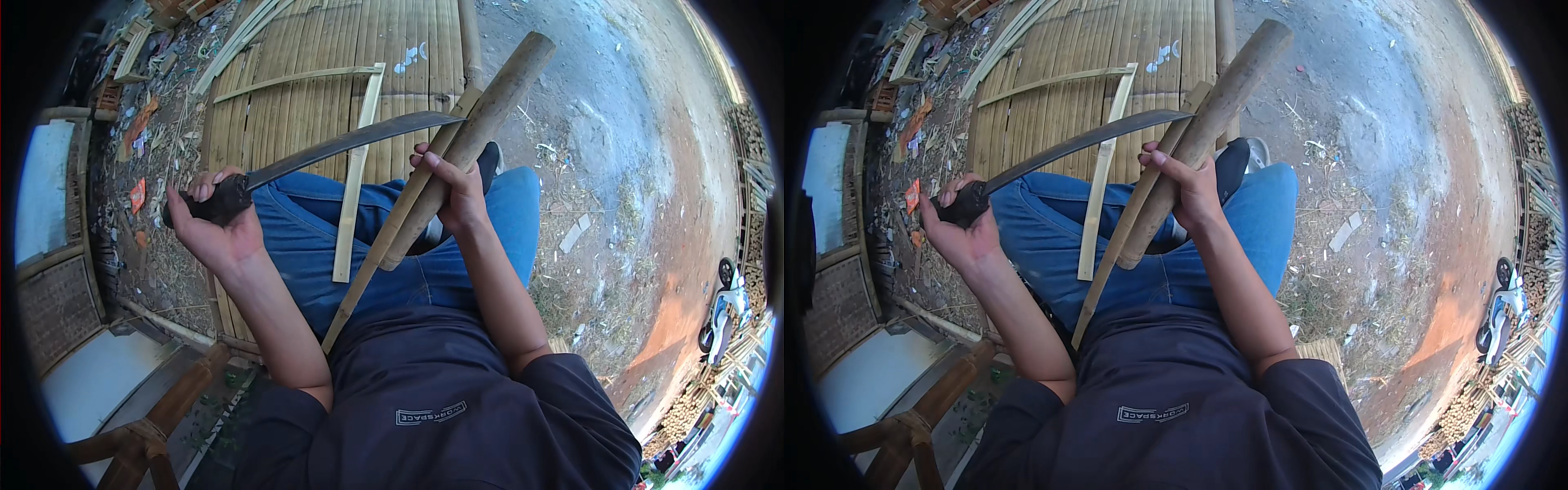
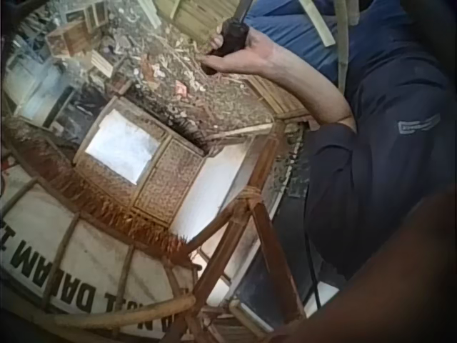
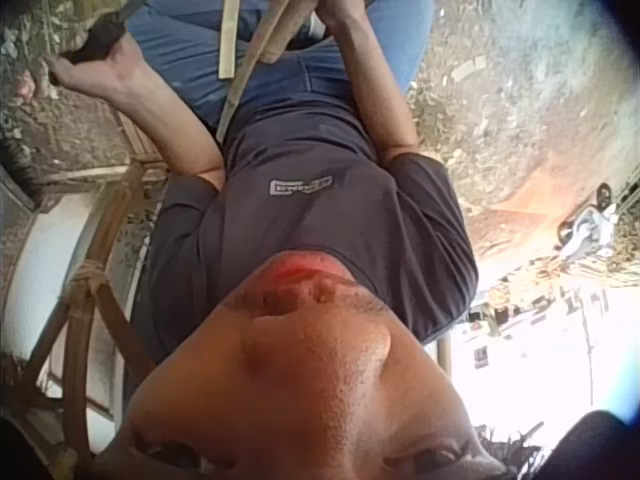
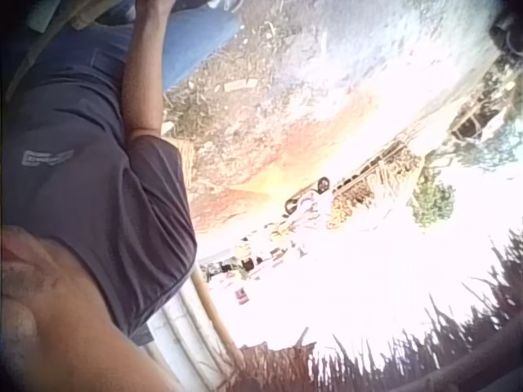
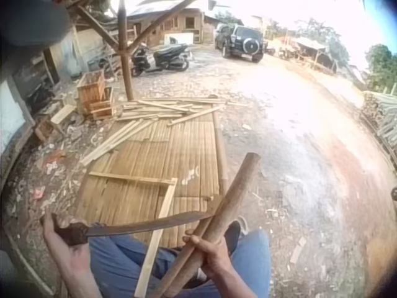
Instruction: The person uses a knife to shave and thin down bamboo strips, fitting one strip into a hole in a bamboo pole and removing material until it fits.
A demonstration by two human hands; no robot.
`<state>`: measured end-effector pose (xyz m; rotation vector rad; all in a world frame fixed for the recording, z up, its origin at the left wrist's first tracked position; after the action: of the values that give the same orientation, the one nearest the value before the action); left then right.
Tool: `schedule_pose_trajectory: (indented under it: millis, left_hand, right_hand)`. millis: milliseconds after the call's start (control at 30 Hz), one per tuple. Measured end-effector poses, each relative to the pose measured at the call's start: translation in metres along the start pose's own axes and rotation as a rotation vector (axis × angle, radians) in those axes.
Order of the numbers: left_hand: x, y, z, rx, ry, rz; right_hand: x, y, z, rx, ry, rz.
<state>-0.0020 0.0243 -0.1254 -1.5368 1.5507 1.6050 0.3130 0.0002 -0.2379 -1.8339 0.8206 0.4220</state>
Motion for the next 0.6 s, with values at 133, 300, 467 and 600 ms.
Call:
schedule_pose_trajectory:
  millis: [133,300,467,600]
  left_hand:
    - [-0.008,-0.024,-0.026,0.058,-0.038,-0.093]
    - [-0.015,-0.048,-0.041,0.193,-0.227,-0.261]
    - [-0.018,-0.056,-0.056,0.284,-0.388,-0.029]
    - [0.014,-0.071,-0.062,0.319,-0.302,0.116]
  right_hand:
    - [0.012,-0.001,0.005,-0.038,0.018,-0.029]
    - [0.026,0.001,0.017,-0.056,0.011,0.127]
    - [0.042,-0.007,0.026,-0.03,0.04,0.208]
    - [0.029,-0.018,0.025,-0.013,-0.013,0.173]
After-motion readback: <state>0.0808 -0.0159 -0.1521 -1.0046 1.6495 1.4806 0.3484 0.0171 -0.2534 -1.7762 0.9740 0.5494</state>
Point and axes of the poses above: each hand's wrist, its own z-axis towards the middle knuckle, its own x-axis out of the back of the hand, y = z × x, the point moved 7 cm from there along z, towards the middle knuckle, and after that the axes turned 4 degrees about y, right-handed, at the moved point
